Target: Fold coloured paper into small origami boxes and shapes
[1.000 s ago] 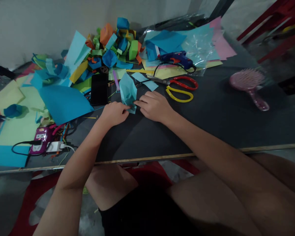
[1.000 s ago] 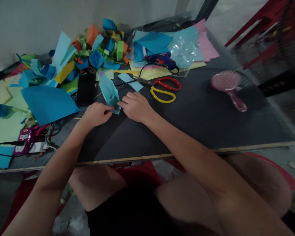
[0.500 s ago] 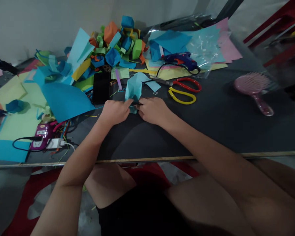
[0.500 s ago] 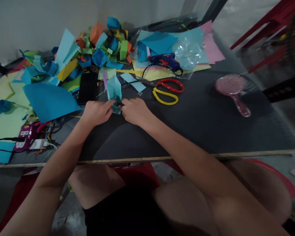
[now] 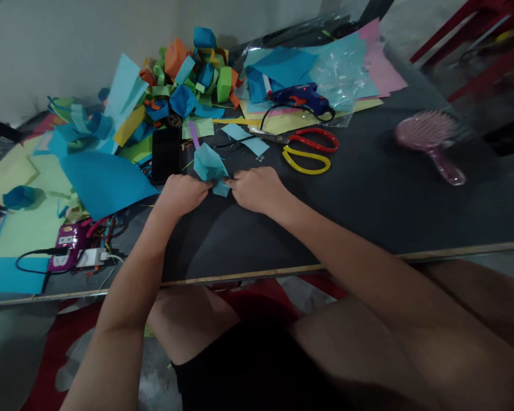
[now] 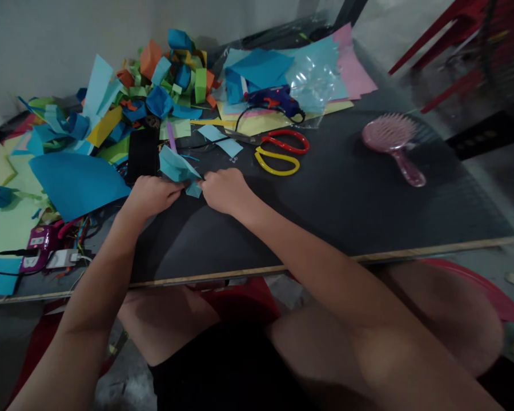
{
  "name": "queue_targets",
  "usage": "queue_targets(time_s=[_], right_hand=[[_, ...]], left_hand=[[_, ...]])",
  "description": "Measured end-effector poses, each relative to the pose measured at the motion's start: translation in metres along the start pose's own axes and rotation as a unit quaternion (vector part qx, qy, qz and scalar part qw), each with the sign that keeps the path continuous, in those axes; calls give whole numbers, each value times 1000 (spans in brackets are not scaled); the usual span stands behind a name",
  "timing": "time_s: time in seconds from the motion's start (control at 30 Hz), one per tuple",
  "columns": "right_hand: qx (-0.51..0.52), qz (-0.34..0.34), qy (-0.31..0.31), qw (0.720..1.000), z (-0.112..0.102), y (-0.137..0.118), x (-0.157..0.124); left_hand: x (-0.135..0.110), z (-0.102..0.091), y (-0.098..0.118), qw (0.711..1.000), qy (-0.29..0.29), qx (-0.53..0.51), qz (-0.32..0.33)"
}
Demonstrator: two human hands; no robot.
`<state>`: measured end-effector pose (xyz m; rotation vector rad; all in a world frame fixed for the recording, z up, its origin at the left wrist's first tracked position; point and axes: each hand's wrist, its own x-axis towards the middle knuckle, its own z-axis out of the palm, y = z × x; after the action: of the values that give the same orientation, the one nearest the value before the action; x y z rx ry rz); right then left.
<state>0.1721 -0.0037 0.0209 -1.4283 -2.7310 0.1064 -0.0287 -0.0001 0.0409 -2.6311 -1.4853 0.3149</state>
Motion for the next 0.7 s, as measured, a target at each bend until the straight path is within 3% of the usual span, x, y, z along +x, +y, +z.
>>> queue_targets(time_s=[0.2,0.47,0.7], right_hand=[[15,2,9,1000,-2,6,1],[82,-9,-5,997,0,24,7],[168,107,-9,980,3,21,17]], left_hand=[[-4,-8,14,999,-29,-14,-25],[1,1,5,996,6,-78,-46],[6,8,2,992,20,-111,-53]])
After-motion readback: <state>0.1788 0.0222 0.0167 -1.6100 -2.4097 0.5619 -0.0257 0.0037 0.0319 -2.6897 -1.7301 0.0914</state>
